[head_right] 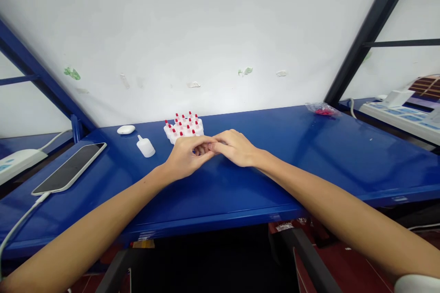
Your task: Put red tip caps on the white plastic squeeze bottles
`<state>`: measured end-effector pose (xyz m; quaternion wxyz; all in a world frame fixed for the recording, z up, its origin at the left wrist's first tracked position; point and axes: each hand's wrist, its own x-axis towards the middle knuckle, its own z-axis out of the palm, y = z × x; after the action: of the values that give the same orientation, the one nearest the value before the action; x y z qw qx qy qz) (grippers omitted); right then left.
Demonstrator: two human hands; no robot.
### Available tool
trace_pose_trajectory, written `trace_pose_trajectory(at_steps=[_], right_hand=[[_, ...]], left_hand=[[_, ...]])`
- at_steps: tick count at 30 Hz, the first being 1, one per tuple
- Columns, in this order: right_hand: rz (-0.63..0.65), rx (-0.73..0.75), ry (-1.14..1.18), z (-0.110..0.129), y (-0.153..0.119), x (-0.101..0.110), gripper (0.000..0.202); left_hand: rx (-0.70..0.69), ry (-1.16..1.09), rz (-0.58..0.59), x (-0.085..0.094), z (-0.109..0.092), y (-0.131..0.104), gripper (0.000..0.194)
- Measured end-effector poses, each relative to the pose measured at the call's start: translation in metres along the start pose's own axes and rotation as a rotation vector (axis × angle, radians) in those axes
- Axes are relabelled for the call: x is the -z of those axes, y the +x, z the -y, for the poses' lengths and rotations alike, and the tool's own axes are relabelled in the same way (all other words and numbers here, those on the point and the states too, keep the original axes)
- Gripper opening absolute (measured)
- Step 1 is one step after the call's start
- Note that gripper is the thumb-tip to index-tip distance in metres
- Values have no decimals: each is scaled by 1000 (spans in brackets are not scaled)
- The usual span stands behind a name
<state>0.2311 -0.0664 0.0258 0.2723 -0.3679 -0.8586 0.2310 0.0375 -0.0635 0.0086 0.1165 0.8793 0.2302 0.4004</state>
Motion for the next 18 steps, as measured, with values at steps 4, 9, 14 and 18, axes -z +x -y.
trace_pose_trajectory(at_steps=[4, 9, 14, 18], right_hand=[[-90, 11, 23, 1, 1, -2, 29], [-119, 81, -3, -4, -1, -10, 29], [-134, 103, 131, -5, -1, -12, 38], [-189, -31, 22, -7, 3, -8, 34]], left_hand=[[11, 94, 8, 1, -3, 3, 18], [-12, 154, 77, 4, -6, 4, 7], [74, 10, 76, 13, -9, 8, 7], [141, 75, 24, 42, -5, 12, 11]])
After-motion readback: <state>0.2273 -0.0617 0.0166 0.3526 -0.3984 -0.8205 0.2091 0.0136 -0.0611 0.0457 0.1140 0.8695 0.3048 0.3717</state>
